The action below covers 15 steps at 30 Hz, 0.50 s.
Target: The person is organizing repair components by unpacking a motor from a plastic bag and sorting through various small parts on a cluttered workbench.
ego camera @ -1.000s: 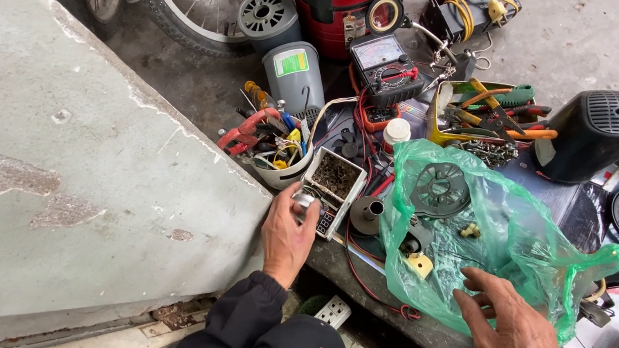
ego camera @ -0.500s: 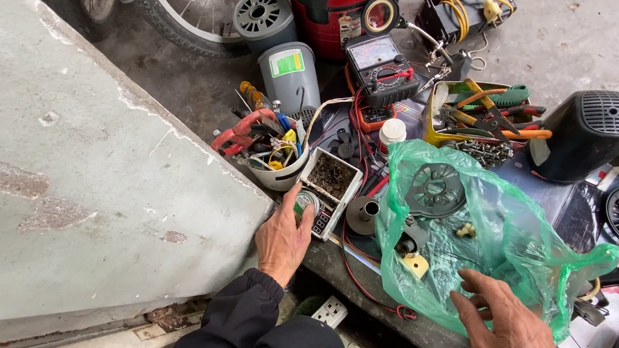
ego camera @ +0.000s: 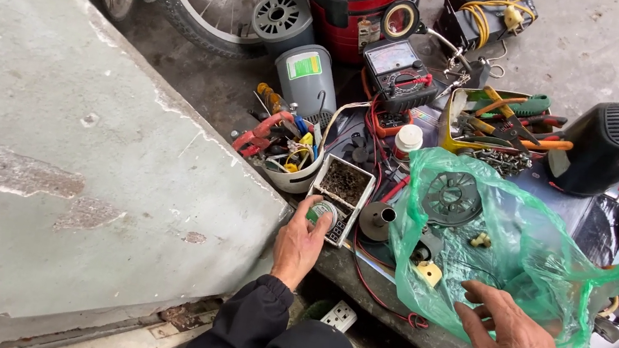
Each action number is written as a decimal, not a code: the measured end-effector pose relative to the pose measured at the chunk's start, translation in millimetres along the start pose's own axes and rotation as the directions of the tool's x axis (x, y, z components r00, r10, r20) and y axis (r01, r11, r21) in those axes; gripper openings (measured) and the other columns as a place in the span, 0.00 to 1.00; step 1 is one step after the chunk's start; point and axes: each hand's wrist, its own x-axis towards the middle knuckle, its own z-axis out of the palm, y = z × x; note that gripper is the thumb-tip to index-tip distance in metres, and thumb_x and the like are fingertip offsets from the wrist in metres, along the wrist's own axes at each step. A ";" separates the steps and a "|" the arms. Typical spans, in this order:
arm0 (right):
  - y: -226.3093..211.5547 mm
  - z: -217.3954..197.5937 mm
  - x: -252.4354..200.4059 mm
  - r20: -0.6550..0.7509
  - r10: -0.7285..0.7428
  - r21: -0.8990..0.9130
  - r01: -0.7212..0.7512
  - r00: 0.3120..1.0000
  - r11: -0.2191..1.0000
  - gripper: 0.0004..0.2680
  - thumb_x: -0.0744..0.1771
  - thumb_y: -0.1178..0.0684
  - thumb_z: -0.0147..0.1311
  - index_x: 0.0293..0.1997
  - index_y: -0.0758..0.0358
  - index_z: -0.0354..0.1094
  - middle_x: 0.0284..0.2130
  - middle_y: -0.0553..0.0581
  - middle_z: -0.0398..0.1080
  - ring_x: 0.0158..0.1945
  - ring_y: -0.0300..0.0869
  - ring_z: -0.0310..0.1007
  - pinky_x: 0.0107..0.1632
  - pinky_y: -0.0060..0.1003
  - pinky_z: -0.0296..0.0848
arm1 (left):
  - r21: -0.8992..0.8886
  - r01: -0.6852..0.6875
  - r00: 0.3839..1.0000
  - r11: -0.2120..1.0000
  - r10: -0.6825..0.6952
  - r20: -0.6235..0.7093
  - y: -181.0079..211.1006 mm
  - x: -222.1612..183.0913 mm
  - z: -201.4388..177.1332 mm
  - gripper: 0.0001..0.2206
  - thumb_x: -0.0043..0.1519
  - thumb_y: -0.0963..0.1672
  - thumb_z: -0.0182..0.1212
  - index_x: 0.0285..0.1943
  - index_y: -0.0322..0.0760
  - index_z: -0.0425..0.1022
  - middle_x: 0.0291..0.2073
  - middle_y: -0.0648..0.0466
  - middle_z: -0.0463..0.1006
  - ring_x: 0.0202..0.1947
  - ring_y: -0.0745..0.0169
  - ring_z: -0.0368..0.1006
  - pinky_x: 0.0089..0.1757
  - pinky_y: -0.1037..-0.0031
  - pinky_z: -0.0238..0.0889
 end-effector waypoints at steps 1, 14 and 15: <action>0.3 1.7 0.5 -0.005 -0.007 -0.012 0.007 1.000 1.000 0.15 0.70 0.39 0.55 0.65 0.37 0.74 0.59 0.34 0.81 0.51 0.36 0.88 0.56 0.42 0.81 | 0.019 -0.013 0.999 1.000 0.014 -0.032 -4.2 4.0 3.2 0.27 0.72 0.60 0.46 0.78 0.58 0.67 0.24 0.58 0.75 0.26 0.52 0.72 0.34 0.59 0.61; 21.3 10.1 7.0 -0.009 -0.036 -0.035 0.036 0.999 0.999 0.16 0.70 0.38 0.54 0.66 0.38 0.72 0.62 0.34 0.79 0.51 0.39 0.88 0.57 0.43 0.79 | 0.562 -0.091 0.957 0.822 0.228 -0.180 -26.4 43.0 30.2 0.19 0.76 0.43 0.55 0.77 0.48 0.72 0.19 0.54 0.81 0.23 0.52 0.82 0.30 0.59 0.77; 25.2 11.2 6.6 -0.033 -0.078 -0.044 0.076 0.996 0.996 0.16 0.69 0.38 0.55 0.65 0.39 0.72 0.62 0.34 0.79 0.50 0.39 0.88 0.56 0.43 0.80 | 0.497 -0.056 0.974 0.866 0.157 -0.163 -19.8 40.9 27.7 0.19 0.77 0.45 0.51 0.78 0.48 0.71 0.27 0.51 0.86 0.29 0.50 0.84 0.34 0.57 0.78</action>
